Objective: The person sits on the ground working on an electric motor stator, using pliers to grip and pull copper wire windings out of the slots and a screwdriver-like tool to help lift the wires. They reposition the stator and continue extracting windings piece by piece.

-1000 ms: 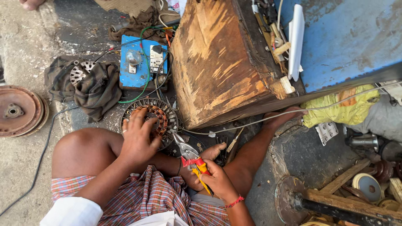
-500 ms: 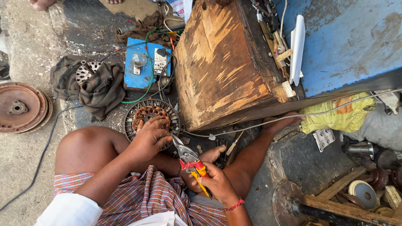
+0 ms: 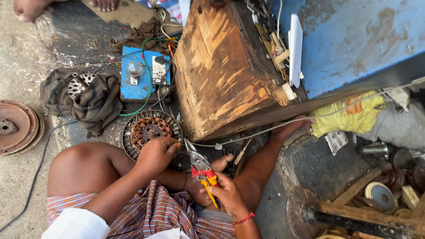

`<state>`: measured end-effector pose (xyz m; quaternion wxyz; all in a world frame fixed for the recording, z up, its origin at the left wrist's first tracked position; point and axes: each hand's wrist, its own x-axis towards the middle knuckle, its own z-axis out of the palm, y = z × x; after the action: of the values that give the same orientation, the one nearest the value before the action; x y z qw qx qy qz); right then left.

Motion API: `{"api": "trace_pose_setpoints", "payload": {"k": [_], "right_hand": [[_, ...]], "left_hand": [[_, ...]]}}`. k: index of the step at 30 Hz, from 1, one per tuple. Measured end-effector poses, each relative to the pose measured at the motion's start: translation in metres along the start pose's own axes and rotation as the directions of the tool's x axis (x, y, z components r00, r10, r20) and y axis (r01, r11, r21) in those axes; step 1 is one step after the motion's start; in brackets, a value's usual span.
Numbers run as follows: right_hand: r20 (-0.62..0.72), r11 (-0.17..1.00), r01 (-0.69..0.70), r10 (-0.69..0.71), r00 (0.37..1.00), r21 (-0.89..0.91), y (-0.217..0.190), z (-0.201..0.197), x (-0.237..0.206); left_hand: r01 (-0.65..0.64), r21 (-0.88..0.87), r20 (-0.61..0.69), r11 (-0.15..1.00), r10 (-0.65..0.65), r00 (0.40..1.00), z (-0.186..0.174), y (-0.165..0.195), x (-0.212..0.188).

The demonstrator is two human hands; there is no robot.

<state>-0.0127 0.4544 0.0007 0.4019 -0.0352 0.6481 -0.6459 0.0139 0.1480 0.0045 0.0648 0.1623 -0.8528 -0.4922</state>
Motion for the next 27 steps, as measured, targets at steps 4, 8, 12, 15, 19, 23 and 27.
{"api": "trace_pose_setpoints", "payload": {"k": [4,8,12,15,19,23,27], "right_hand": [[0.008,1.0,0.0,0.0,1.0,-0.01,0.0,0.002,0.0],[0.03,0.998,0.066,-0.066,0.997,-0.011,0.0,0.012,0.004],[0.027,0.998,0.054,-0.053,0.998,-0.037,-0.001,0.016,0.005],[0.012,0.996,0.06,-0.06,0.998,-0.066,0.001,0.013,0.004],[-0.048,0.991,0.082,-0.088,0.995,-0.107,0.008,0.006,0.001],[-0.112,0.981,0.06,-0.081,0.99,-0.187,0.012,0.0,-0.006],[-0.103,0.986,0.09,-0.105,0.989,-0.141,0.012,0.002,-0.011]], "left_hand": [[0.036,-0.058,0.032,0.998,-0.034,0.999,0.009,0.006,-0.005],[-0.038,0.041,0.129,0.998,0.032,0.991,0.009,0.005,-0.004],[0.028,0.103,0.145,0.994,-0.043,0.989,0.014,0.006,-0.004],[-0.002,0.083,0.093,0.997,-0.005,0.996,0.018,0.008,-0.003],[-0.091,0.2,-0.03,0.976,0.099,0.995,0.018,0.014,0.002],[-0.109,0.343,-0.011,0.933,0.12,0.993,0.021,0.026,0.003],[-0.167,0.427,0.148,0.889,0.113,0.983,0.036,0.033,-0.004]]}}
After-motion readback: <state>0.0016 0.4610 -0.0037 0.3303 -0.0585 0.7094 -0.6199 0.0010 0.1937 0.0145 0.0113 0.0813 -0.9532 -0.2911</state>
